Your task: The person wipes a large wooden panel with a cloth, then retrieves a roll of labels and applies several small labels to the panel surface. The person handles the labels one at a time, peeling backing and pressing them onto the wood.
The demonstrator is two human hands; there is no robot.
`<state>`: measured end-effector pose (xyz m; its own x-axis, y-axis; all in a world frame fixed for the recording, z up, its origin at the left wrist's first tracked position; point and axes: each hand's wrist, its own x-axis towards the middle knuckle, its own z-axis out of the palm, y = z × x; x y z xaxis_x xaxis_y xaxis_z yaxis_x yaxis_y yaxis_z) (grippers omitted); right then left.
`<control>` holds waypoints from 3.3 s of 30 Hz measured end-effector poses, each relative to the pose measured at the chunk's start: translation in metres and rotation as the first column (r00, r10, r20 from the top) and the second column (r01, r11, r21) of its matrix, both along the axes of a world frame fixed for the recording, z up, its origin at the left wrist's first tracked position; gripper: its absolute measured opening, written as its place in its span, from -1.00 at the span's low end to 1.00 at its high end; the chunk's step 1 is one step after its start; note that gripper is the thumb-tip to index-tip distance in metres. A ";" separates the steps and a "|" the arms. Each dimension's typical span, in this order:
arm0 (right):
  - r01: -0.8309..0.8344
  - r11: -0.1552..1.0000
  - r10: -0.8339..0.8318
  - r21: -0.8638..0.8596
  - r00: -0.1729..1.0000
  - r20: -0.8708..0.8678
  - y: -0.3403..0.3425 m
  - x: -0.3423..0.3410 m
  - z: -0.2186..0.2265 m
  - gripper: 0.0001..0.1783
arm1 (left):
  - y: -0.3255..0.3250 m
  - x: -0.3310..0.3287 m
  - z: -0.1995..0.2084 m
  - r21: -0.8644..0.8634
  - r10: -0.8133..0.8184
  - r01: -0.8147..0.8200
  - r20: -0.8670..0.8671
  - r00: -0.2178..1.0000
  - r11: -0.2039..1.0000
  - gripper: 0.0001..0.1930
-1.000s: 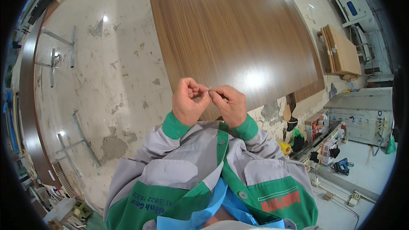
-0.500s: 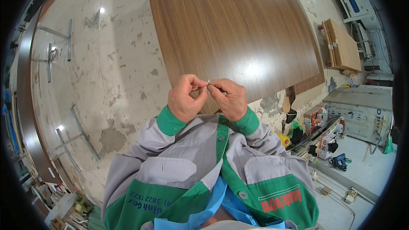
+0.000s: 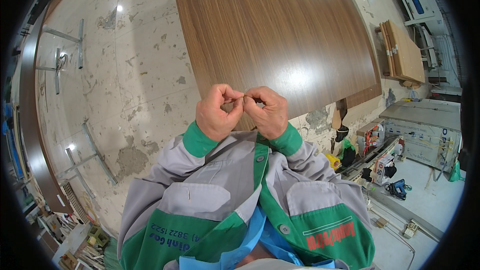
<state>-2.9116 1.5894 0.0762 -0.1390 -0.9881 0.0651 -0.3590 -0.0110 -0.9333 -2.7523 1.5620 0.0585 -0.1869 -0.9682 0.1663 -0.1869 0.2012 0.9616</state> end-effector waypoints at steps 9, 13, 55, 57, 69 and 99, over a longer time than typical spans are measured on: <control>-0.026 0.993 0.000 0.118 0.977 0.215 0.005 -0.002 0.001 -0.96 | -0.003 0.001 0.000 0.254 -0.018 0.109 -0.337 0.941 0.961 -0.72; -0.073 0.978 0.008 0.193 0.949 0.316 0.005 -0.005 0.006 -0.90 | -0.003 0.004 0.003 0.207 -0.049 0.105 -0.256 0.965 0.973 -0.70; -0.109 0.989 0.009 0.096 0.705 0.709 -0.001 0.001 -0.012 -0.91 | -0.009 0.007 0.007 0.390 -0.040 0.298 -0.549 0.835 0.871 -0.64; -0.135 0.987 0.027 0.088 0.678 0.735 -0.001 0.000 -0.012 -0.89 | -0.012 0.010 0.007 0.405 -0.037 0.314 -0.562 0.826 0.859 -0.65; -0.081 0.971 -0.052 0.225 0.845 0.532 -0.004 0.001 -0.007 -0.85 | -0.016 0.012 -0.003 0.482 0.123 0.199 -0.557 0.821 0.853 -0.72; -0.037 0.999 0.039 0.020 0.994 -0.100 -0.004 0.004 0.007 -0.87 | -0.005 0.008 0.011 -0.101 0.067 -0.045 0.229 0.971 0.994 -0.72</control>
<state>-2.9077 1.5857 0.0832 -0.0953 -0.9937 0.0592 -0.4506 -0.0100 -0.8927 -2.7448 1.5572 0.0697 -0.1772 -0.9602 0.2158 -0.4156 0.2718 0.8680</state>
